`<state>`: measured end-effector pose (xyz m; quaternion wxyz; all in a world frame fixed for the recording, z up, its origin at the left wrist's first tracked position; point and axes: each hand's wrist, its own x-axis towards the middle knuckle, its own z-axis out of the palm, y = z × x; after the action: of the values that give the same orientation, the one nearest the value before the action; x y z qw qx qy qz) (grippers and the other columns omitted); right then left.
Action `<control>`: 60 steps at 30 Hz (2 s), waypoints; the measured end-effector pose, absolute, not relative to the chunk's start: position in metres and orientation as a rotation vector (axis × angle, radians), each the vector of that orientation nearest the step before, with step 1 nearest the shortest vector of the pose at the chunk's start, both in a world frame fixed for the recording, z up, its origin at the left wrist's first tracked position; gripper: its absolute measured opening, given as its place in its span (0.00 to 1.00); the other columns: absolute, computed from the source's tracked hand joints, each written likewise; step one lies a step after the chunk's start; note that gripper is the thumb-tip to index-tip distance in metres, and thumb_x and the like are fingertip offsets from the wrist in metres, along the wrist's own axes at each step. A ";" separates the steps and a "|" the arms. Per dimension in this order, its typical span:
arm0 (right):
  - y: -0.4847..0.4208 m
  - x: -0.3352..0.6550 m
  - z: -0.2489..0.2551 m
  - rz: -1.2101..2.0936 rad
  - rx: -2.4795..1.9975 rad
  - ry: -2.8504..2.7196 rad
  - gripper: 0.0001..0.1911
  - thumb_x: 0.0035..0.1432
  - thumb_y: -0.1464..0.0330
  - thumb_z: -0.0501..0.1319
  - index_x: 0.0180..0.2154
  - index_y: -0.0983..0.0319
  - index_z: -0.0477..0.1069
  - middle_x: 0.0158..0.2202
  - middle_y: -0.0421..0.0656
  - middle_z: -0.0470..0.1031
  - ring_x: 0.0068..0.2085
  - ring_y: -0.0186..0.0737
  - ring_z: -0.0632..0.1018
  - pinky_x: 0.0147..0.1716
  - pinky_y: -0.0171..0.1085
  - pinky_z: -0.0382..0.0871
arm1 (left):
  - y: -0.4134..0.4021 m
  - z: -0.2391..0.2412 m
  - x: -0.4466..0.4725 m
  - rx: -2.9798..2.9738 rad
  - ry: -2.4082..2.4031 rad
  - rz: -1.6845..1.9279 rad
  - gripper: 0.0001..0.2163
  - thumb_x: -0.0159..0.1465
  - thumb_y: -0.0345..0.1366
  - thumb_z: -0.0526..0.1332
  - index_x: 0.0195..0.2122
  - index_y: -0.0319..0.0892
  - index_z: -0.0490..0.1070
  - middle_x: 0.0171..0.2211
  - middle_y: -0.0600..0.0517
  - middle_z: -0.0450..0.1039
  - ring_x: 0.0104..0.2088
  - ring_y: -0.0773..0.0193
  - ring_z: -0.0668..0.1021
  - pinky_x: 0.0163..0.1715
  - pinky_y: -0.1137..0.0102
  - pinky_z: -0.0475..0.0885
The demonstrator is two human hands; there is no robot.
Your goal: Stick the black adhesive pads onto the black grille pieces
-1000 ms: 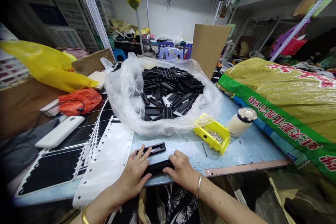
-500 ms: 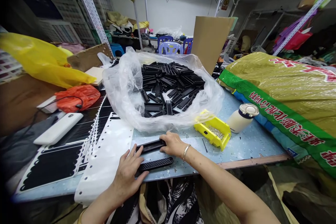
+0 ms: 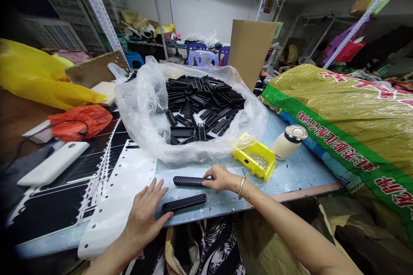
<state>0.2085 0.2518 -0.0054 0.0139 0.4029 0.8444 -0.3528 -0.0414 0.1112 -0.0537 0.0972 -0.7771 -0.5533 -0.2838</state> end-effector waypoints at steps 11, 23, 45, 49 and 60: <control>0.235 0.198 -0.013 -1.163 1.130 2.730 0.07 0.51 0.72 0.61 0.22 0.65 0.73 0.16 0.34 0.58 0.23 0.30 0.61 0.23 0.31 0.52 | 0.115 -0.054 -0.042 -2.368 -2.094 -0.990 0.27 0.52 0.30 0.60 0.56 0.39 0.64 0.24 0.55 0.74 0.24 0.61 0.76 0.27 0.68 0.71; 0.203 0.210 -0.008 -1.067 1.333 2.675 0.17 0.48 0.66 0.68 0.42 0.63 0.76 0.32 0.43 0.74 0.32 0.39 0.73 0.31 0.33 0.65 | 0.136 -0.030 -0.036 -2.543 -2.441 -0.737 0.13 0.52 0.27 0.58 0.39 0.43 0.73 0.34 0.49 0.79 0.34 0.56 0.79 0.36 0.66 0.71; 0.396 0.138 0.007 -0.947 2.099 2.653 0.07 0.40 0.73 0.67 0.19 0.65 0.69 0.16 0.39 0.67 0.26 0.40 0.75 0.22 0.31 0.62 | 0.305 0.022 -0.028 -2.302 -2.173 -0.770 0.06 0.56 0.31 0.62 0.33 0.41 0.76 0.32 0.46 0.79 0.38 0.53 0.80 0.39 0.64 0.69; 0.392 0.158 0.020 -1.415 2.138 2.621 0.09 0.50 0.67 0.60 0.30 0.67 0.73 0.17 0.37 0.69 0.21 0.36 0.75 0.18 0.30 0.65 | 0.307 0.024 -0.031 -2.261 -2.201 -1.003 0.10 0.58 0.28 0.58 0.39 0.39 0.76 0.31 0.47 0.78 0.34 0.58 0.79 0.36 0.67 0.69; 0.307 0.182 0.053 -2.305 1.498 2.628 0.21 0.44 0.58 0.67 0.36 0.67 0.77 0.21 0.39 0.73 0.21 0.34 0.74 0.23 0.33 0.69 | 0.287 0.066 -0.031 -1.904 -2.506 -2.743 0.22 0.51 0.37 0.67 0.46 0.34 0.68 0.24 0.50 0.75 0.22 0.62 0.80 0.18 0.75 0.68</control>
<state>0.1821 0.3072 0.0527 -0.3248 0.3726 0.6534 -0.5733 -0.0312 0.2870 0.0659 -0.4939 -0.3965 -0.5220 -0.5713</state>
